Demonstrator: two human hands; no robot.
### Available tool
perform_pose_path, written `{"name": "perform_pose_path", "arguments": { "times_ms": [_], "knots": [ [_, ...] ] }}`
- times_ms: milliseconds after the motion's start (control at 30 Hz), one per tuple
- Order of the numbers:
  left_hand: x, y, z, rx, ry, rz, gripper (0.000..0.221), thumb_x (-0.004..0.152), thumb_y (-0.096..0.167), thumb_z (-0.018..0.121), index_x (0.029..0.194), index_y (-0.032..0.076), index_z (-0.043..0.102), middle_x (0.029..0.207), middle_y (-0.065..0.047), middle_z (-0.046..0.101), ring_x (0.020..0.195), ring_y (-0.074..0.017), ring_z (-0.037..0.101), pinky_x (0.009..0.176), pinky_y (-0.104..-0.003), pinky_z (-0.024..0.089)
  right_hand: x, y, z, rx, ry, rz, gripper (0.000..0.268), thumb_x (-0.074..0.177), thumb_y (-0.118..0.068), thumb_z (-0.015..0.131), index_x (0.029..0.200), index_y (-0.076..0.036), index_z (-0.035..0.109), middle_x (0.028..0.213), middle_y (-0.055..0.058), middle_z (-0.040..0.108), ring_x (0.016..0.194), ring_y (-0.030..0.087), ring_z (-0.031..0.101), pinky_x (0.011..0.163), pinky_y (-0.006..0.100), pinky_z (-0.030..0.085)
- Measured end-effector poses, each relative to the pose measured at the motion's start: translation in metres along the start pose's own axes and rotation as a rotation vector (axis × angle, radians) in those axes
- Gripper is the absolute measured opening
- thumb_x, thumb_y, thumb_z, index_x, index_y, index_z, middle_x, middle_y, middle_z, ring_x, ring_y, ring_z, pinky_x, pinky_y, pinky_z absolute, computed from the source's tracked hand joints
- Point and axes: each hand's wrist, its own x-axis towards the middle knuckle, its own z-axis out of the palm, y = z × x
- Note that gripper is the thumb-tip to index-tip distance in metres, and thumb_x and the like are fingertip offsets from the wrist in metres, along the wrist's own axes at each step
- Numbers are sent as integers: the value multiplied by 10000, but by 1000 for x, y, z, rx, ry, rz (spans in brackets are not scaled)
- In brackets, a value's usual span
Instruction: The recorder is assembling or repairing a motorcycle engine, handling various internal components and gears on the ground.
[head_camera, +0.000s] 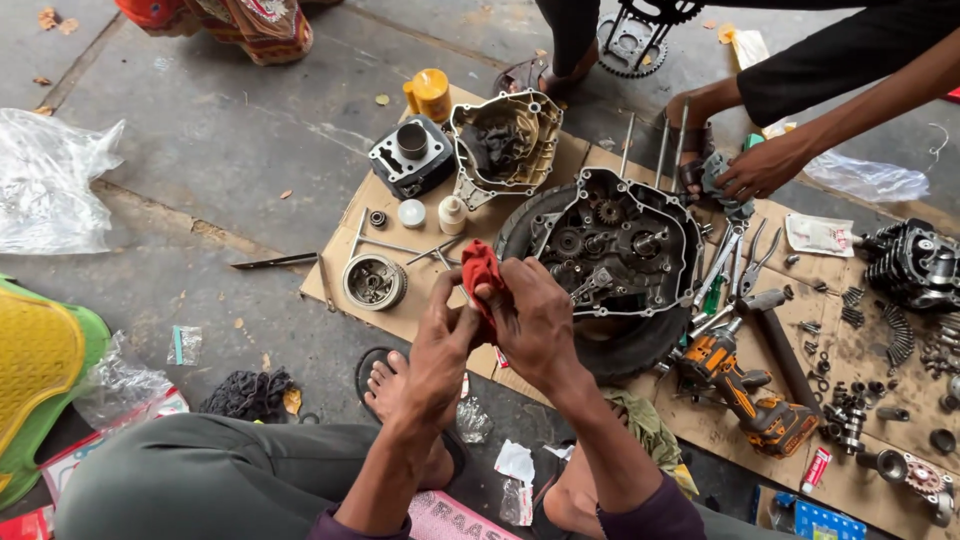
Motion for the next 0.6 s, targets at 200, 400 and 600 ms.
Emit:
{"name": "perform_pose_path", "arguments": {
  "times_ms": [200, 400, 600],
  "knots": [
    [-12, 28, 18, 401, 47, 107, 438, 961, 12, 584, 1379, 60, 461, 895, -119, 766, 791, -102, 670, 690, -268, 542, 2, -6, 2, -56, 80, -19, 279, 1069, -199, 556, 851, -27, 526, 768, 143, 547, 724, 351, 534, 652, 473, 434],
    [-13, 16, 14, 273, 61, 183, 314, 949, -10, 626, 1242, 27, 521, 842, -114, 765, 753, -106, 691, 669, -246, 571, -4, -1, 5, 28, 87, 12, 219, 1072, -172, 546, 953, 4, 600, 826, 152, 609, 761, 334, 596, 676, 444, 471],
    [-8, 16, 8, 82, 178, 279, 297, 867, -73, 746, 1101, -17, 570, 867, -54, 684, 754, -106, 674, 655, -249, 543, -10, 18, 8, 434, -154, 289, 140, 1012, -78, 590, 1100, 16, 648, 937, 108, 709, 849, 166, 681, 761, 321, 559]
  ]
}}
